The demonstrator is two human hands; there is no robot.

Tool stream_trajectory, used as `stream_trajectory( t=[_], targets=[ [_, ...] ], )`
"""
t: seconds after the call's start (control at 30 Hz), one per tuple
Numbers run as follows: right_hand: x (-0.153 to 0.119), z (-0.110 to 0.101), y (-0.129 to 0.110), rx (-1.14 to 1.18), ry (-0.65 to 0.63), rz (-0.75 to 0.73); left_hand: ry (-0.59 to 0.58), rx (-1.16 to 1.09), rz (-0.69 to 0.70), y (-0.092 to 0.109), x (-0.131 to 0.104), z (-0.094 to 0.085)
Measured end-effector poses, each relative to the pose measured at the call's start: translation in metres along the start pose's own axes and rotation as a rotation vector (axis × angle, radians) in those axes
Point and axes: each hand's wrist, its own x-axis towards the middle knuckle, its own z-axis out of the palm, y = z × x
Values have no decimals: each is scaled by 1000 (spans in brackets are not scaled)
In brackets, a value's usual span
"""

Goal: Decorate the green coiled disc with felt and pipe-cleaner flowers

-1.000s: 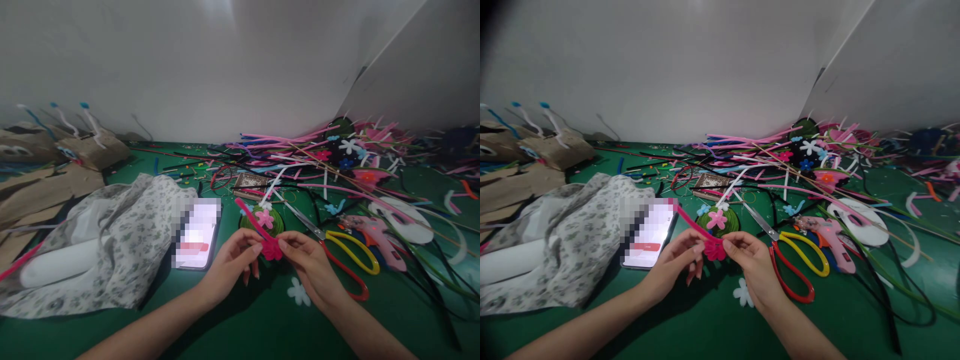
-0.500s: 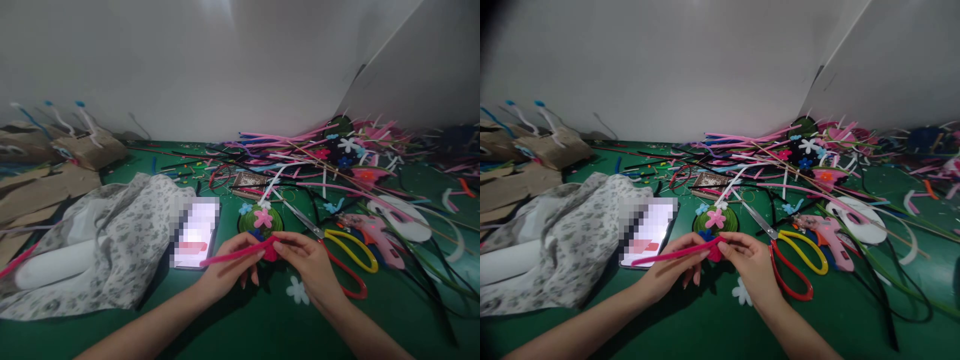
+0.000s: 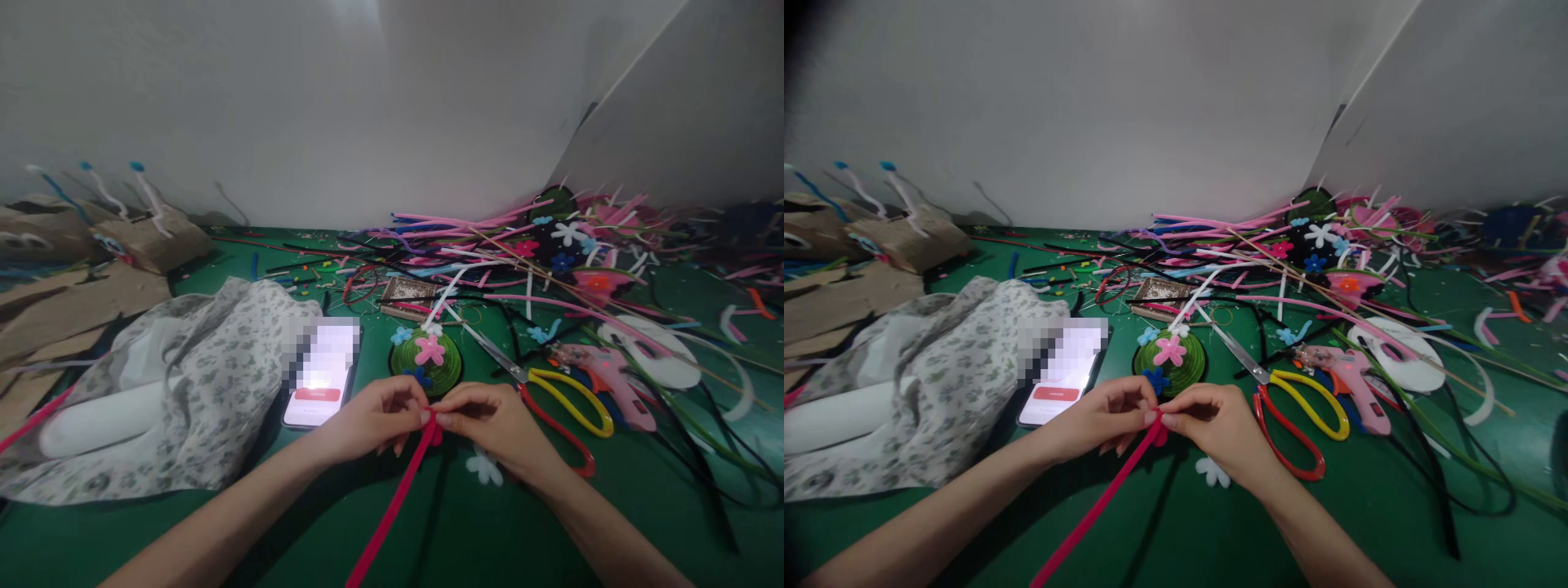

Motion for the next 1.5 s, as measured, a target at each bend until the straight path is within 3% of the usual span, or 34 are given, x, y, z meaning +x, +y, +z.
stream_trajectory(
  t=[0.37, 0.6, 0.73, 0.87, 1.07, 1.3, 1.5],
  targets=[
    [-2, 6, -1, 330, -51, 252, 125, -52, -28, 1, 3, 2],
    [0, 5, 2, 381, 88, 172, 262, -227, 24, -3, 6, 3],
    [-1, 7, -1, 273, 229, 57, 207, -319, 2, 0, 4, 0],
    [-1, 5, 0, 259, 272, 27, 165, -253, -27, 1, 3, 0],
    [2, 0, 1, 478, 215, 157, 214, -278, -42, -2, 5, -1],
    [1, 4, 0, 597, 141, 256, 24, -402, -79, -5, 2, -2],
    [0, 9, 4, 608, 91, 256, 6, -423, -57, -8, 2, 3]
  ],
)
